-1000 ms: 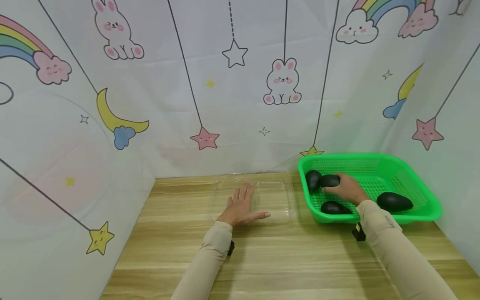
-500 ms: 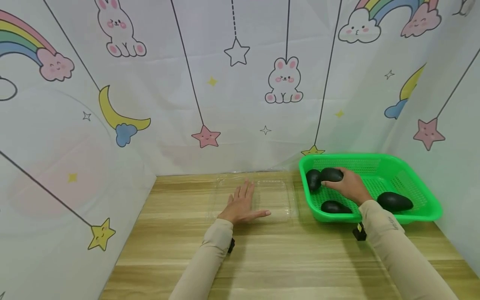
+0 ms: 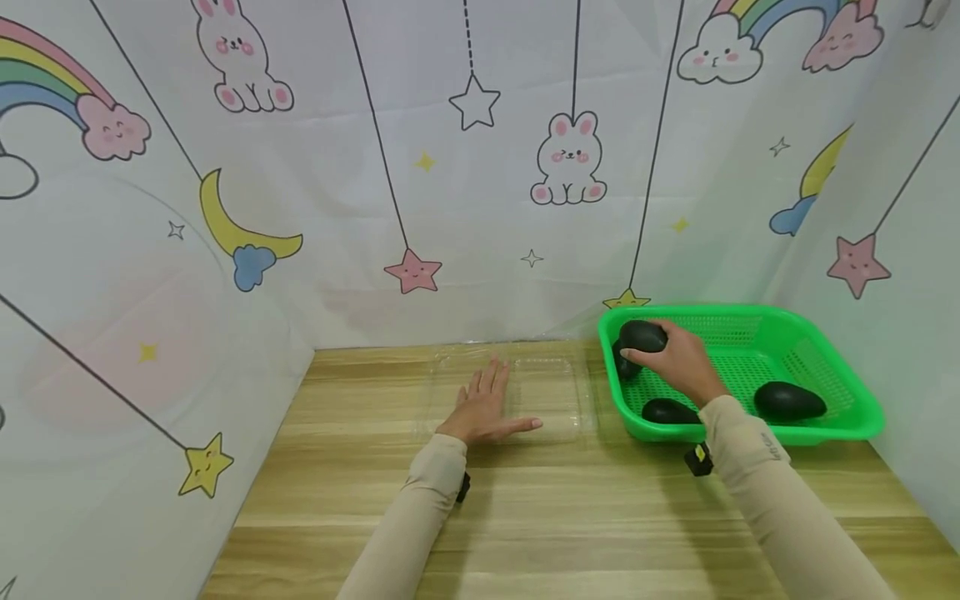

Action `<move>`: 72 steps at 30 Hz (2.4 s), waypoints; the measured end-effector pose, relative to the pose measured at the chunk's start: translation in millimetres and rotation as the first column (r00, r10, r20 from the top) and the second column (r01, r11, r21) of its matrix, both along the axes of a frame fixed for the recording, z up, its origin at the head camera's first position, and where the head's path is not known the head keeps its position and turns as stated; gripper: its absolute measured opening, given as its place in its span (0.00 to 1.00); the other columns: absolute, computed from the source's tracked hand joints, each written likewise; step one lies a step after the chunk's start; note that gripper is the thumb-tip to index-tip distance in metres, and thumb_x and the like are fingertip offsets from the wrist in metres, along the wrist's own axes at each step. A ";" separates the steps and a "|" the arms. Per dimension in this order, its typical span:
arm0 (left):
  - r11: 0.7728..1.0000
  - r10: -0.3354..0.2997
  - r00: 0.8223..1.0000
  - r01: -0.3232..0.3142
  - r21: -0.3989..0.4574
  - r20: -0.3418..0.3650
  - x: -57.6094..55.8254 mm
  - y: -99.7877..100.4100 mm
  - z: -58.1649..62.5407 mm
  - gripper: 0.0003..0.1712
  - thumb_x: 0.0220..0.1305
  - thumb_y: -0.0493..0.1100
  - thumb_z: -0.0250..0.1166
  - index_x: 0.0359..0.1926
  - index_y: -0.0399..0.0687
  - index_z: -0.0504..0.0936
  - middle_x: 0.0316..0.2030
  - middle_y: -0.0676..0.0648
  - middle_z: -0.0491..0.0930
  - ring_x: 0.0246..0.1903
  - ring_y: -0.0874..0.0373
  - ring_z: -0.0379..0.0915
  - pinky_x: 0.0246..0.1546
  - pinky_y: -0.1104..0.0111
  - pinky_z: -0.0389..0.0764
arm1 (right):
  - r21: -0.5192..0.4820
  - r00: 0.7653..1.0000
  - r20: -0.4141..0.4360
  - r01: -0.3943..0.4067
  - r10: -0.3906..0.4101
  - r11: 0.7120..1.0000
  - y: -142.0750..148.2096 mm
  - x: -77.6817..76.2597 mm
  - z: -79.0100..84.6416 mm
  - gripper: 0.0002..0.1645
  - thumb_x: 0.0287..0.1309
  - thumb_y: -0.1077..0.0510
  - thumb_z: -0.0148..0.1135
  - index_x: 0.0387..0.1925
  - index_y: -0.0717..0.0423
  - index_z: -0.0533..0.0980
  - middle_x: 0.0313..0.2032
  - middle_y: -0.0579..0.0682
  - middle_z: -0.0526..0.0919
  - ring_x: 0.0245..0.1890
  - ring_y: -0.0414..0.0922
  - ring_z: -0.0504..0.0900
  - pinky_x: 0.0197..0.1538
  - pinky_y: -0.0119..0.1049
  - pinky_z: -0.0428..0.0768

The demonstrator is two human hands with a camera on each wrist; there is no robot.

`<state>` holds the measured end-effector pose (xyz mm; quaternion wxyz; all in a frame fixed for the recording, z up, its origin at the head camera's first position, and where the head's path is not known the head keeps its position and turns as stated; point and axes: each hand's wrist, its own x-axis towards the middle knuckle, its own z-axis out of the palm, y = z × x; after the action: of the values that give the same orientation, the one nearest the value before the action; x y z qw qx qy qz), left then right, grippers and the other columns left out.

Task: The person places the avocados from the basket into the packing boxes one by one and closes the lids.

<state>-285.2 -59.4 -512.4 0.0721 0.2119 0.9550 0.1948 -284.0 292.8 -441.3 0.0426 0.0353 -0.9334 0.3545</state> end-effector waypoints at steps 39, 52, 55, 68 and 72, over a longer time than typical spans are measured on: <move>0.999 -0.001 1.000 0.000 0.047 0.018 1.7 -2.1 2.5 0.69 0.55 0.81 0.60 0.83 0.50 0.40 0.82 0.41 0.35 0.78 0.33 0.37 0.72 0.34 0.49 | 0.031 0.993 -0.018 -0.118 0.118 0.993 -155.8 -5.5 -44.8 0.37 0.55 0.51 0.75 0.58 0.73 0.74 0.47 0.66 0.84 0.41 0.57 0.84 0.43 0.49 0.83; 1.000 -0.004 1.000 0.003 0.028 0.015 0.8 0.3 0.4 0.68 0.57 0.78 0.62 0.83 0.48 0.40 0.82 0.41 0.35 0.78 0.33 0.38 0.71 0.34 0.50 | -0.073 0.986 0.138 -0.089 0.098 0.993 -172.0 -1.9 -68.6 0.36 0.62 0.49 0.70 0.58 0.75 0.71 0.48 0.67 0.80 0.42 0.57 0.82 0.46 0.51 0.82; 0.999 -0.011 1.000 0.011 0.041 0.007 0.6 -0.1 0.7 0.68 0.57 0.77 0.63 0.82 0.47 0.41 0.81 0.40 0.36 0.77 0.31 0.39 0.70 0.32 0.51 | -0.032 0.979 0.160 -0.121 0.125 0.992 -176.0 -1.8 -65.4 0.33 0.67 0.47 0.64 0.55 0.75 0.74 0.47 0.66 0.80 0.42 0.55 0.81 0.48 0.51 0.81; 0.999 -0.004 1.000 0.003 0.037 0.025 -1.9 -1.3 2.4 0.69 0.56 0.80 0.62 0.83 0.50 0.39 0.82 0.41 0.34 0.78 0.34 0.36 0.72 0.34 0.48 | 0.079 0.958 0.265 -0.136 0.111 0.988 -179.2 7.1 -41.0 0.38 0.77 0.36 0.43 0.26 0.59 0.83 0.23 0.51 0.82 0.21 0.46 0.77 0.31 0.40 0.76; 0.999 0.004 1.000 -0.005 0.035 0.027 -2.1 -0.4 0.7 0.70 0.55 0.81 0.61 0.83 0.50 0.38 0.82 0.41 0.35 0.79 0.34 0.35 0.72 0.35 0.48 | 0.103 0.973 0.212 -0.117 0.093 0.988 -176.9 8.9 -40.3 0.36 0.77 0.37 0.45 0.37 0.62 0.84 0.36 0.56 0.87 0.31 0.49 0.83 0.41 0.46 0.81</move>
<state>-287.2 -59.8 -511.7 0.0809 0.2084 0.9508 0.2145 -275.0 116.0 -481.6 -0.0755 0.0503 -0.9485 0.3035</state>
